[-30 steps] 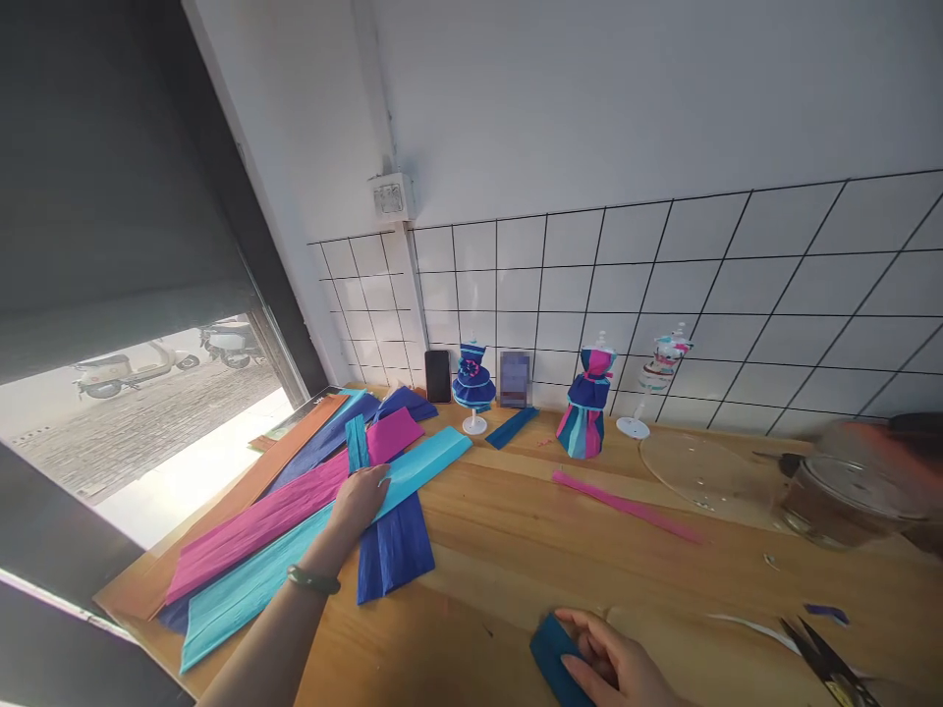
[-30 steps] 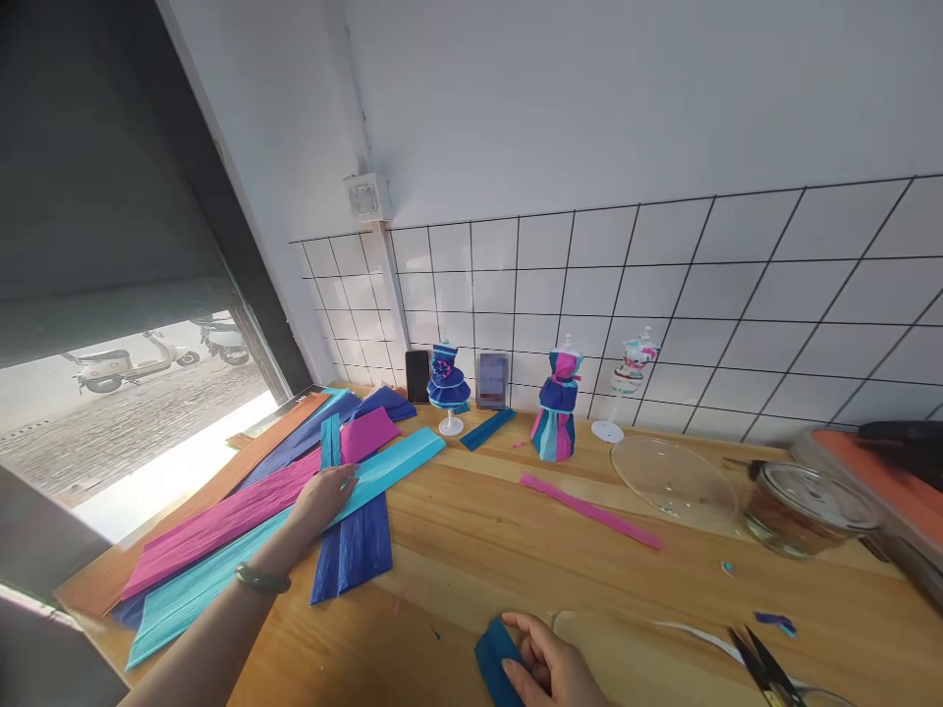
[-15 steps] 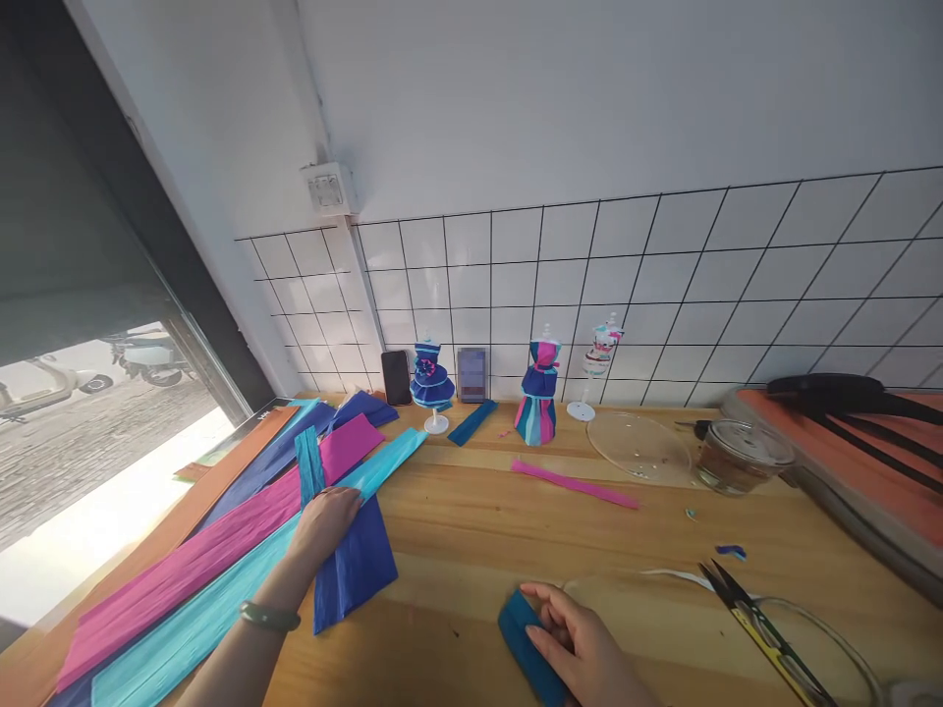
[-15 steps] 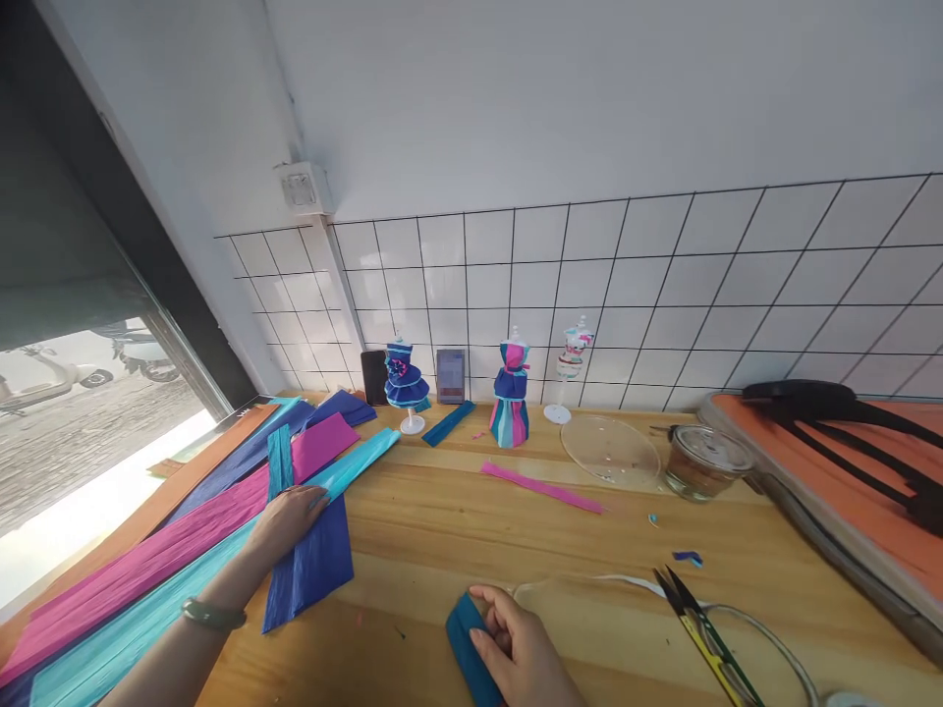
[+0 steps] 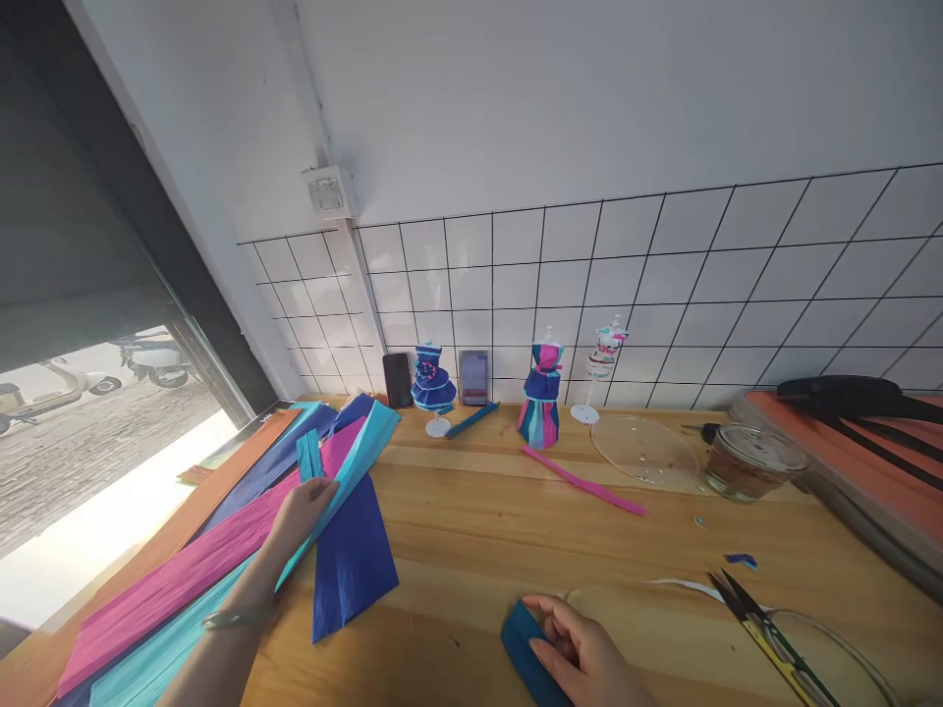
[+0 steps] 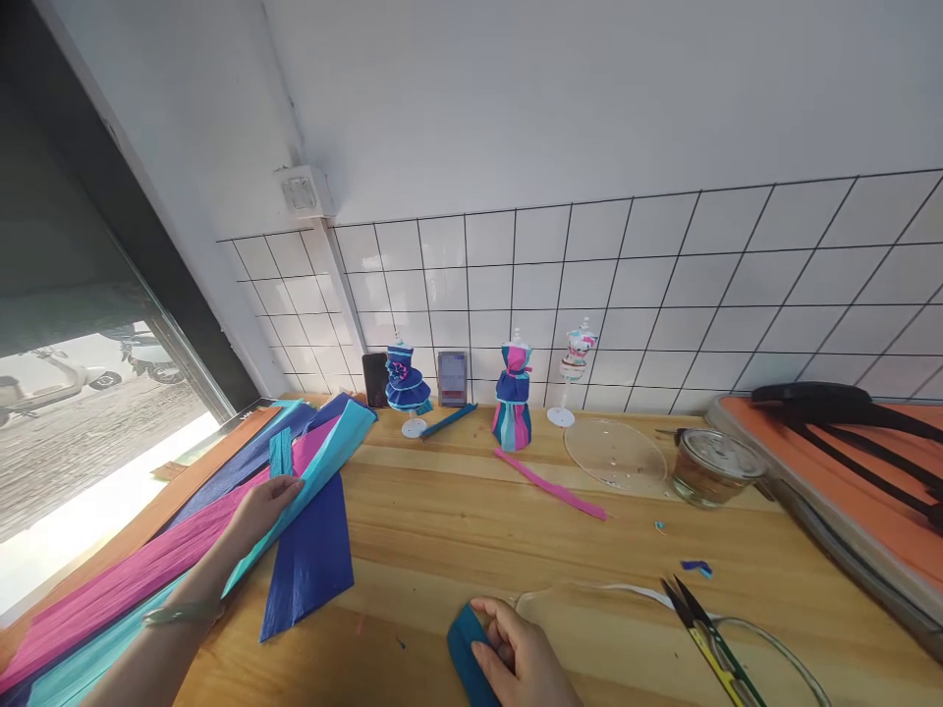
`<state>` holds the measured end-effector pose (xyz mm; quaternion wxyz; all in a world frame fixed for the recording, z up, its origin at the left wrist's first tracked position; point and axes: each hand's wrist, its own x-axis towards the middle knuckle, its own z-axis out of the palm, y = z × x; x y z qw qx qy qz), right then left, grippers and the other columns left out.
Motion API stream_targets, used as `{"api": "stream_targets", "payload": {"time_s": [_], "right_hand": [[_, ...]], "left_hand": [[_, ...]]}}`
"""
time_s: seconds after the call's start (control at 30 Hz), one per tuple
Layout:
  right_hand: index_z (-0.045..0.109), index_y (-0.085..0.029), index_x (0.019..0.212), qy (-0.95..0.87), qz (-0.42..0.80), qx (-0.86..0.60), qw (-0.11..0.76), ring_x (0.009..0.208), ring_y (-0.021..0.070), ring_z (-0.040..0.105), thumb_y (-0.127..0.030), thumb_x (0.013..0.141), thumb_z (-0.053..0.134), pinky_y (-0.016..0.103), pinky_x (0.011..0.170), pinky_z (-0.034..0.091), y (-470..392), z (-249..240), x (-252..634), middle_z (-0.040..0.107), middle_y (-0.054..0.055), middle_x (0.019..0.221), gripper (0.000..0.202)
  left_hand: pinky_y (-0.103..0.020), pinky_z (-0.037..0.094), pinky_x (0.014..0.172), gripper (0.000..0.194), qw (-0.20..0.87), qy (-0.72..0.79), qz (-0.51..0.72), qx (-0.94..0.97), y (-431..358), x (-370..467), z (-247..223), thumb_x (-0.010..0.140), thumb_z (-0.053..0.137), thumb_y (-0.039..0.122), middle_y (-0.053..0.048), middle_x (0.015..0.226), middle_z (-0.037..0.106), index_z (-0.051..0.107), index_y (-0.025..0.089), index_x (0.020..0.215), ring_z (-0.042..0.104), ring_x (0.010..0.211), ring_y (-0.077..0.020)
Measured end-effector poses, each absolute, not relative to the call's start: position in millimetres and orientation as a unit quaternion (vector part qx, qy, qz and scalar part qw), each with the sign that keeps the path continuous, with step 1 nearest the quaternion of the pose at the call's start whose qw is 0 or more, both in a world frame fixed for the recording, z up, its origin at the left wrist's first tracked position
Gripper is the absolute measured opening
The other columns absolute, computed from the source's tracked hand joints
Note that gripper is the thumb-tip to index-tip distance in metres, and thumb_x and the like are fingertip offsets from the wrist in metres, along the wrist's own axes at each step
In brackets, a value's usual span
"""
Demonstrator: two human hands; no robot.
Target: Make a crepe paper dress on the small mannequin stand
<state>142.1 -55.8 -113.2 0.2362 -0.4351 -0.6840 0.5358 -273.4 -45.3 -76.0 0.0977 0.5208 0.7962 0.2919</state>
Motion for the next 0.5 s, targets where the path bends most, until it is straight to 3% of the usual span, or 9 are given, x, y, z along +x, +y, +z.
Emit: {"api": "stream_targets", "payload": {"time_s": [0.17, 0.3, 0.5], "right_hand": [[0.06, -0.019, 0.107, -0.685, 0.532, -0.426, 0.258, 0.068, 0.0176, 0.055, -0.043, 0.076, 0.053, 0.028, 0.065, 0.048, -55.1, -120.6, 142.0, 0.057, 0.002, 0.072, 0.04], [0.059, -0.02, 0.109, -0.672, 0.542, -0.429, 0.265, 0.066, 0.0164, 0.054, -0.041, 0.078, 0.051, 0.028, 0.063, 0.049, -56.6, -120.7, 141.8, 0.052, 0.0, 0.071, 0.038], [0.058, -0.021, 0.111, -0.664, 0.552, -0.436, 0.253, 0.065, 0.0166, 0.054, -0.04, 0.078, 0.051, 0.028, 0.061, 0.049, -58.2, -117.3, 142.0, 0.051, 0.0, 0.071, 0.039]], "left_hand": [[-0.028, 0.05, 0.068, 0.049, 0.092, 0.799, 0.335, 0.491, -46.5, -279.8, -80.6, 0.075, 0.042, 0.055, -0.005, 0.083, 0.071, 0.061, 0.015, 0.095, 0.065, 0.08, -0.0226], [-0.033, 0.047, 0.082, 0.054, 0.06, 0.805, 0.327, 0.491, -39.8, -272.3, -87.2, 0.076, 0.045, 0.049, -0.011, 0.107, 0.066, 0.051, 0.013, 0.117, 0.062, 0.095, -0.0244], [-0.037, 0.04, 0.094, 0.046, 0.014, 0.796, 0.302, 0.524, -34.3, -252.8, -87.8, 0.078, 0.045, 0.043, -0.009, 0.117, 0.061, 0.054, 0.018, 0.116, 0.053, 0.111, -0.0263]]}}
